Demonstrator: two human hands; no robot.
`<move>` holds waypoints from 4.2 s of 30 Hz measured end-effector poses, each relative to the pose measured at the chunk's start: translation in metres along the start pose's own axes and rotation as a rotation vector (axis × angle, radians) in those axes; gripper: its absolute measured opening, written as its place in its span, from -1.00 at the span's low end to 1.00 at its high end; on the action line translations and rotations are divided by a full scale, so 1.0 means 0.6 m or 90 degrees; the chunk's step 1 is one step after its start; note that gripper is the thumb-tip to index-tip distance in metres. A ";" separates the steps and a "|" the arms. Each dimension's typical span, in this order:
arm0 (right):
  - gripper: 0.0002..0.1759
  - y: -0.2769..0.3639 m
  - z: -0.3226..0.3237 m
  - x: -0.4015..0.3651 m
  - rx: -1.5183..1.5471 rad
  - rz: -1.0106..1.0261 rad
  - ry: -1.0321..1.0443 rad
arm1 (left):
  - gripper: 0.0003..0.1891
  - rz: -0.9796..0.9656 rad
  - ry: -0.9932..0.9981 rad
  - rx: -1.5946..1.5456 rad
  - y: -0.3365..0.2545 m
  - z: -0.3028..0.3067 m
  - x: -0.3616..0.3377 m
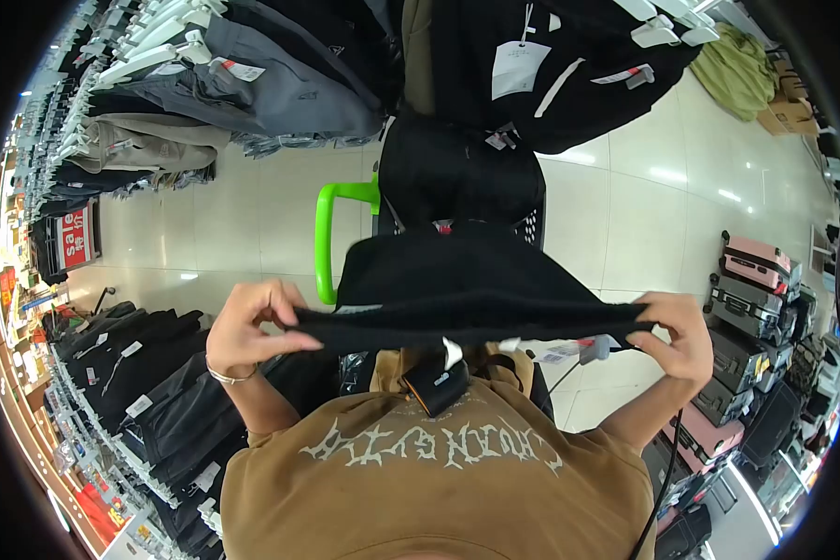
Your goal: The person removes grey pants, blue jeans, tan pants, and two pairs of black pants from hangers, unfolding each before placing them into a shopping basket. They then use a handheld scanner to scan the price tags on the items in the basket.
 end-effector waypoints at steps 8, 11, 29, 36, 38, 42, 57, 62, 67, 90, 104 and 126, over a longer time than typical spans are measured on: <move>-0.78 -0.264 -0.100 0.235 -0.018 -0.084 -0.183 | -0.66 -0.018 -0.260 0.035 0.191 0.017 0.277; -0.74 -0.393 -0.156 0.345 0.042 -0.092 -0.284 | -0.59 -0.046 -0.401 0.119 0.288 0.038 0.395; -0.35 -0.671 -0.319 0.530 -0.071 -0.426 -0.322 | -0.58 0.303 -0.299 -0.138 0.545 0.128 0.566; -0.52 -0.699 -0.327 0.529 -0.046 -0.376 -0.304 | -0.51 0.362 -0.344 -0.101 0.506 0.133 0.559; -0.53 -0.703 -0.328 0.536 -0.065 -0.422 -0.253 | -0.37 0.309 -0.292 0.351 0.474 0.108 0.552; -0.54 -0.692 -0.324 0.527 -0.028 -0.366 -0.291 | -0.42 0.216 -0.293 0.451 0.520 0.095 0.553; -0.60 -0.373 -0.230 0.213 0.408 -0.308 -0.461 | -0.53 -0.009 -0.168 0.138 0.261 -0.004 0.369; -0.64 -0.261 -0.163 0.109 0.382 -0.256 -0.508 | -0.55 -0.025 -0.098 0.137 0.111 -0.022 0.293; -0.74 -0.129 -0.083 0.047 0.279 -0.099 -0.642 | -0.59 -0.157 -0.030 -0.031 0.012 -0.020 0.262; -0.72 0.142 0.101 0.087 0.120 0.215 -0.579 | -0.34 -0.166 -0.028 0.211 -0.141 0.078 0.265; -0.85 0.237 0.023 0.161 -0.006 0.216 -0.343 | -0.25 -0.218 0.162 0.167 -0.010 -0.012 0.225; -0.80 0.098 -0.048 0.198 0.122 0.130 -0.459 | -0.58 -0.200 0.155 0.291 -0.080 -0.112 0.228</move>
Point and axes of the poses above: each hand's wrist, its own x-axis towards the middle knuckle, its own z-axis out of the back of the hand, y = z × x, the point moved 1 cm from there along x, towards the middle knuckle, and after that the axes turned 12 degrees about -x, right-handed, at the moved point
